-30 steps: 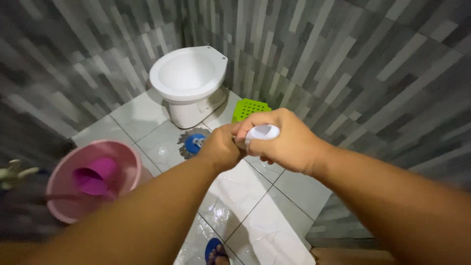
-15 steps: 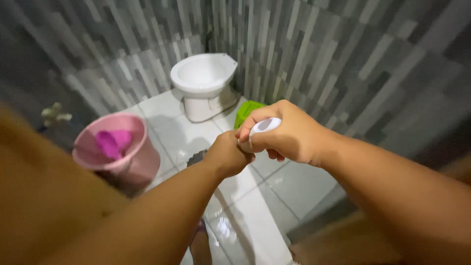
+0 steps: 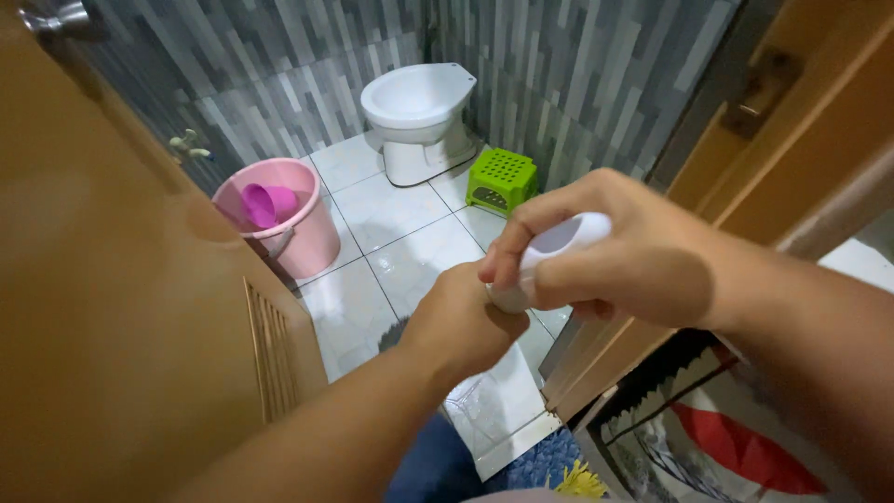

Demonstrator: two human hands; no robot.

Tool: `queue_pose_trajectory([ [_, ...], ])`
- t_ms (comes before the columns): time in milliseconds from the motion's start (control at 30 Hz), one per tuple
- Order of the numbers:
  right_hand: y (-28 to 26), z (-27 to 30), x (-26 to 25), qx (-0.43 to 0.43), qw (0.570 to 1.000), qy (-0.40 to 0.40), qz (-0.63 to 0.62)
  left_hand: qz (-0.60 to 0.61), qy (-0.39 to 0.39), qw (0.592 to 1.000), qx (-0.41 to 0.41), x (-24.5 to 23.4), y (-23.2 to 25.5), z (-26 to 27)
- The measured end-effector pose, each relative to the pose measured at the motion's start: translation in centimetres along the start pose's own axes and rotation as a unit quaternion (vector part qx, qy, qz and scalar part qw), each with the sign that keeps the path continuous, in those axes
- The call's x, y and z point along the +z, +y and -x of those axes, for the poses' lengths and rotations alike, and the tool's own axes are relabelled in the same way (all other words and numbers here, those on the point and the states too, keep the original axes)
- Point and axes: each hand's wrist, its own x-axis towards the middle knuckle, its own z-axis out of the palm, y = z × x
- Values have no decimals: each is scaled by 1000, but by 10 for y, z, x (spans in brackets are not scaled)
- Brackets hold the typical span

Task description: Assembling and adjusting the handle of a cleaning tool in a bathroom.

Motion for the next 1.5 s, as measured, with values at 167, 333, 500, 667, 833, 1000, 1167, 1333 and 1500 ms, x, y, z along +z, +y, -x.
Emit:
queue_pose_trajectory([
  [167,-11,14,19,-45,998,-7,-35,25,-32,995,-88,-13,13,26],
  [333,-5,-14,31,-72,996,-26,-52,-7,26,999,-19,-9,-34,3],
  [500,16,-48,56,-59,997,-37,-26,65,48,994,67,-6,-100,-28],
  [667,36,-50,99,-57,996,-66,-18,64,33,995,76,9,-157,-21],
  [833,-4,-22,80,-18,999,-43,26,13,36,998,56,-6,-93,2],
  [1000,-63,15,60,129,984,87,91,-32,23,999,19,-19,-23,19],
  [1167,-40,25,62,-29,990,131,37,9,4,1000,-23,-25,-17,37],
  [1333,-25,3,75,-58,991,122,-16,-21,3,999,-42,-27,-41,22],
  [1500,20,-28,87,-72,996,-4,-51,17,7,1000,12,-2,-106,-12],
])
